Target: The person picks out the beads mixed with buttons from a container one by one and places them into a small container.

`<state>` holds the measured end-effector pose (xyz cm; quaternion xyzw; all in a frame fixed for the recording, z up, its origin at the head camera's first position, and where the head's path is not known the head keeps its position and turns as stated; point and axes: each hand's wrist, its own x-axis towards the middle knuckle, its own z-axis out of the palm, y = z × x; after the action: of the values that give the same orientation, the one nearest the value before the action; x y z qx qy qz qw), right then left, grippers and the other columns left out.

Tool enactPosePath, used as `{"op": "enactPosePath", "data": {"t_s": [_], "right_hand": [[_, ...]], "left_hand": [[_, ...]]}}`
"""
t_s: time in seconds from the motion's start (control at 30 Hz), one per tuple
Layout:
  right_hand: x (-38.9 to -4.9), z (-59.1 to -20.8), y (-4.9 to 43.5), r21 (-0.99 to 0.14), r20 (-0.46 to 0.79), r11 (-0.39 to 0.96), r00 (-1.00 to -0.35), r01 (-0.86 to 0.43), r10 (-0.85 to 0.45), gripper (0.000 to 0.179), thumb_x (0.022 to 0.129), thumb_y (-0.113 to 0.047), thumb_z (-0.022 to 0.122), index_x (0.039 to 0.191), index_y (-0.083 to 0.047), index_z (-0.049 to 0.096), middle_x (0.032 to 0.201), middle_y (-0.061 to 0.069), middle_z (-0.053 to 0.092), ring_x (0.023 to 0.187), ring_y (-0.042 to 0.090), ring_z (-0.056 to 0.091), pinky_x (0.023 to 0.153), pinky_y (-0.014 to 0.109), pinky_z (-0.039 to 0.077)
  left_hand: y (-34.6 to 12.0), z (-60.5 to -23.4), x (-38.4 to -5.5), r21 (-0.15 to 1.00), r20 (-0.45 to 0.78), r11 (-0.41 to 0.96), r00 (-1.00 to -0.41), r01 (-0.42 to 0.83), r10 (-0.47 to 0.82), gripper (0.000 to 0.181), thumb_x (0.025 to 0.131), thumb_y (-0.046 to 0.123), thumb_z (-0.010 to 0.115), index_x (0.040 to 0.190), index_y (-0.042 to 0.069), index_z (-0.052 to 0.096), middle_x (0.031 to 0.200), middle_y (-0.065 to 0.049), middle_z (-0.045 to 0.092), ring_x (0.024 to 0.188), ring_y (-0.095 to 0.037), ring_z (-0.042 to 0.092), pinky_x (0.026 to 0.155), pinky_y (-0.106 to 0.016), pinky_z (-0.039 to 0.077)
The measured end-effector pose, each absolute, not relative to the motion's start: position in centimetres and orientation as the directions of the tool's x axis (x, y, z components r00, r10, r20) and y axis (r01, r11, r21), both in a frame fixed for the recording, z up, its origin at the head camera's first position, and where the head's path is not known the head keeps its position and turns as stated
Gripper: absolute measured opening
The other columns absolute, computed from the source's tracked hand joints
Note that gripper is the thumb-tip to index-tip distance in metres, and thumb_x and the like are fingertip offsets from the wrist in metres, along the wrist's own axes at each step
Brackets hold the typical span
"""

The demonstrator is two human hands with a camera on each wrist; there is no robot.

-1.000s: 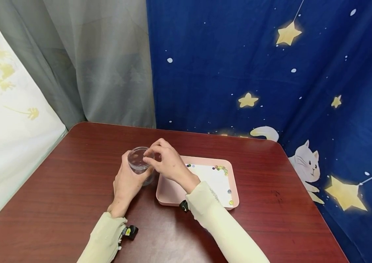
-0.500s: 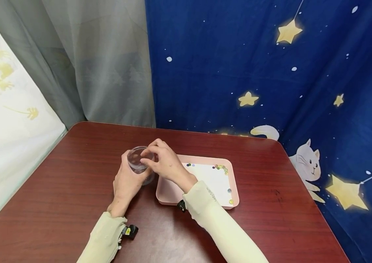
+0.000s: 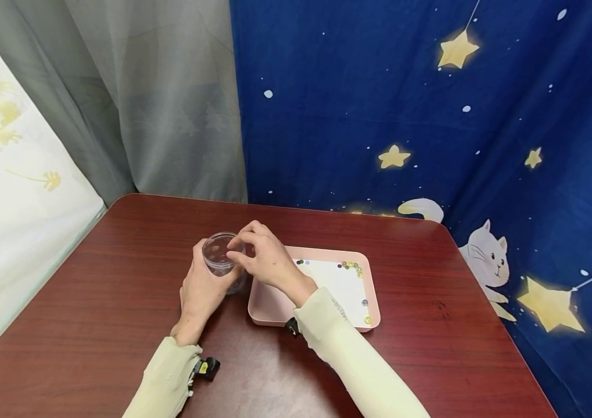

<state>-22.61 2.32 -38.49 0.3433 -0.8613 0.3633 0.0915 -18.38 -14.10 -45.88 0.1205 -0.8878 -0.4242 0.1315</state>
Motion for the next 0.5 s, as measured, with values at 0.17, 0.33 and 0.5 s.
{"op": "enactPosePath", "data": {"t_s": [0.17, 0.33, 0.5], "right_hand": [[-22.6, -38.6, 2.4, -0.56, 0.42, 0.494, -0.742, -0.665, -0.522, 0.012, 0.095, -0.023, 0.078, 0.103, -0.015, 0.079, 0.108, 0.003, 0.065, 0.099, 0.014, 0.057, 0.082, 0.023, 0.046], [-22.5, -38.7, 2.9, -0.572, 0.411, 0.502, -0.757, -0.648, -0.508, 0.011, 0.095, -0.024, 0.078, 0.103, -0.016, 0.079, 0.107, 0.002, 0.065, 0.101, 0.018, 0.06, 0.085, 0.028, 0.052], [-22.7, -39.0, 3.7, -0.626, 0.394, 0.487, -0.787, -0.608, -0.476, 0.018, 0.095, -0.02, 0.078, 0.109, -0.01, 0.076, 0.105, 0.006, 0.066, 0.097, 0.02, 0.065, 0.085, 0.033, 0.058]], "left_hand": [[-14.1, -46.0, -18.4, 0.786, 0.131, 0.609, -0.936, -0.103, -0.327, 0.103, 0.08, 0.073, 0.075, 0.161, 0.029, 0.026, 0.144, -0.013, 0.063, 0.123, -0.045, 0.065, 0.096, -0.064, 0.047], [-14.1, -46.0, -18.4, 0.786, 0.13, 0.609, -0.934, -0.109, -0.334, 0.105, 0.079, 0.075, 0.074, 0.16, 0.03, 0.027, 0.144, -0.012, 0.063, 0.123, -0.044, 0.065, 0.095, -0.064, 0.047], [-13.9, -45.9, -18.6, 0.787, 0.132, 0.607, -0.93, -0.112, -0.343, 0.107, 0.076, 0.079, 0.074, 0.159, 0.032, 0.027, 0.143, -0.011, 0.064, 0.122, -0.044, 0.066, 0.094, -0.063, 0.047]]}}
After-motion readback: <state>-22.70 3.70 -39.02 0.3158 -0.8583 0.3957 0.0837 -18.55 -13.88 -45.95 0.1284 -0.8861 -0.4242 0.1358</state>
